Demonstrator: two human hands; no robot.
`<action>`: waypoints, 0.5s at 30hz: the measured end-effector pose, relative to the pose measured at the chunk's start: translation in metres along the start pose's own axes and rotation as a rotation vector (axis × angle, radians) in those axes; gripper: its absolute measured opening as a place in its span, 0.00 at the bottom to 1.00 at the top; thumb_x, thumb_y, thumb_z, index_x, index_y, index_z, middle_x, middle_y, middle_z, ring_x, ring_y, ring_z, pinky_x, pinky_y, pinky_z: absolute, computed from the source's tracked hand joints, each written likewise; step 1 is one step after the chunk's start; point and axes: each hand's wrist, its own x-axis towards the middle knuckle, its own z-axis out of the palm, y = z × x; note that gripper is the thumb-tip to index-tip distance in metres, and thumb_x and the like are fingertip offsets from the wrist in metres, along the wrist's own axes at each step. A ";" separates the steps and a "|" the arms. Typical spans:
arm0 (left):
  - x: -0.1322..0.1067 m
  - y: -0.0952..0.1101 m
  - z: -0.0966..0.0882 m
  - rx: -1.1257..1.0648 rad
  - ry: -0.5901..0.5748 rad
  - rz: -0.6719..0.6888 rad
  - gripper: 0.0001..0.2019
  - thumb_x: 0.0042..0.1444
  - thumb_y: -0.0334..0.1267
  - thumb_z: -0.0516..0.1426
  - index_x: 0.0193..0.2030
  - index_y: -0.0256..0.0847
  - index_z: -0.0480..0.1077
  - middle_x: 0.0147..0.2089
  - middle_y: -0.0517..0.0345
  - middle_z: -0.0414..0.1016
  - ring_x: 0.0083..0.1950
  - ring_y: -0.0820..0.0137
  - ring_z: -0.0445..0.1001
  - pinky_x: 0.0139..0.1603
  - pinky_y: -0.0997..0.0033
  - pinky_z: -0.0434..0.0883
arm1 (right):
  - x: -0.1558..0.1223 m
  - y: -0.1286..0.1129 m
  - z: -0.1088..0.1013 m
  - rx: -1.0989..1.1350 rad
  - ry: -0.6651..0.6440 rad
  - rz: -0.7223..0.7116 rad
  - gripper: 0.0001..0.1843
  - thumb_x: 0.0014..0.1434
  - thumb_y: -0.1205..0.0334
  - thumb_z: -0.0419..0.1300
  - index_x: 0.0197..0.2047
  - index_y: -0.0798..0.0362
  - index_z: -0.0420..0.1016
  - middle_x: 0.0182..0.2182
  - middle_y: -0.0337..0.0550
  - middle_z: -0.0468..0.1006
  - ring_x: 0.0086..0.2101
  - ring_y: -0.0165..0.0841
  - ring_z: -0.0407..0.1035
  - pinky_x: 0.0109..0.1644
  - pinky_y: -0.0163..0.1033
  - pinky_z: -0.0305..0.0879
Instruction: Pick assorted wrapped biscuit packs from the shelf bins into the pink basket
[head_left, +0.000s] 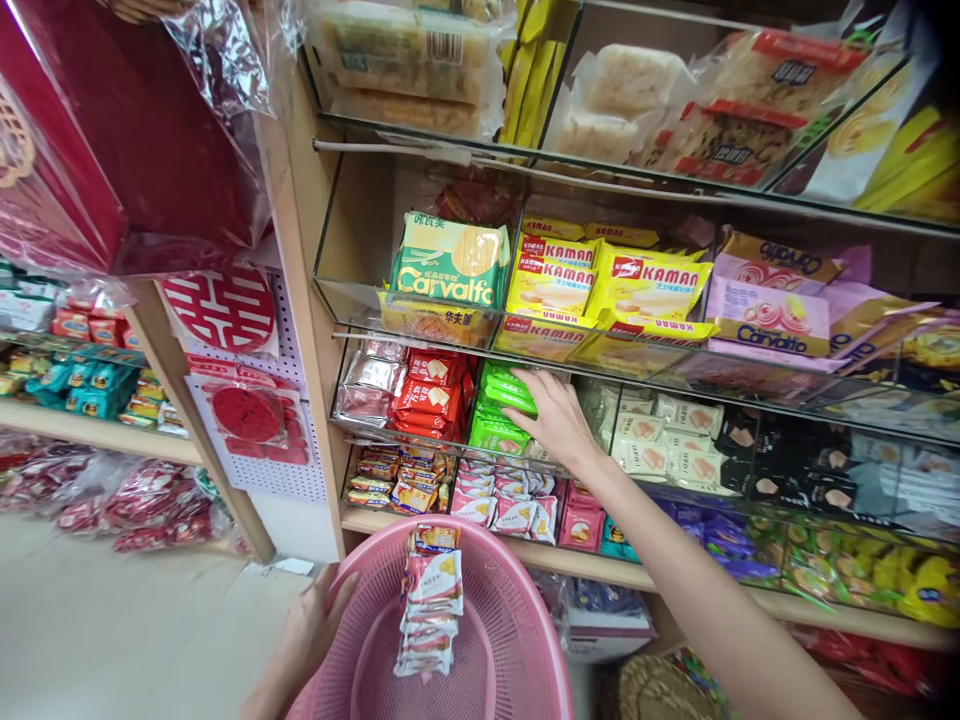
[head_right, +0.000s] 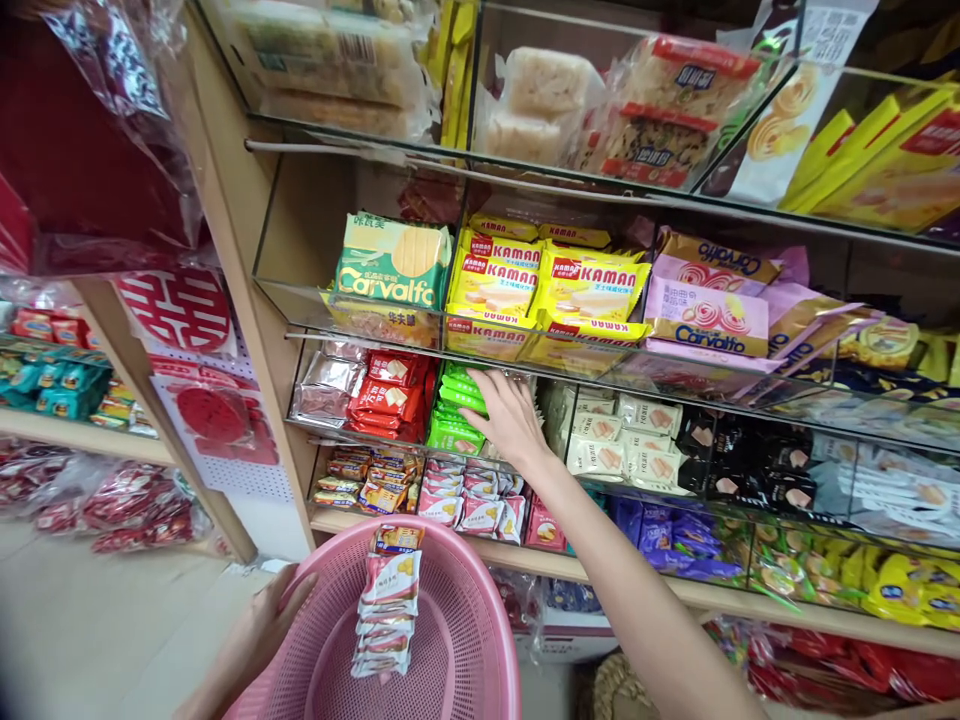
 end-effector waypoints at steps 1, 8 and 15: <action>0.000 0.001 -0.001 0.001 -0.003 0.004 0.16 0.57 0.51 0.44 0.38 0.43 0.64 0.33 0.52 0.78 0.40 0.60 0.77 0.38 0.67 0.69 | -0.003 -0.001 -0.001 0.004 0.026 0.003 0.27 0.61 0.52 0.51 0.61 0.51 0.56 0.49 0.51 0.68 0.50 0.44 0.63 0.51 0.48 0.58; -0.003 0.005 -0.003 0.033 -0.007 0.048 0.16 0.59 0.50 0.43 0.36 0.43 0.64 0.35 0.52 0.75 0.40 0.62 0.75 0.39 0.67 0.68 | -0.037 -0.009 -0.015 0.147 0.306 0.092 0.28 0.59 0.54 0.56 0.61 0.49 0.57 0.51 0.51 0.67 0.52 0.41 0.62 0.55 0.49 0.59; -0.001 0.007 -0.004 0.092 0.034 0.112 0.15 0.58 0.51 0.44 0.36 0.43 0.63 0.33 0.53 0.72 0.38 0.62 0.74 0.39 0.66 0.68 | -0.132 -0.072 -0.023 0.707 0.280 0.694 0.30 0.49 0.55 0.65 0.54 0.47 0.64 0.50 0.46 0.70 0.48 0.39 0.66 0.51 0.45 0.64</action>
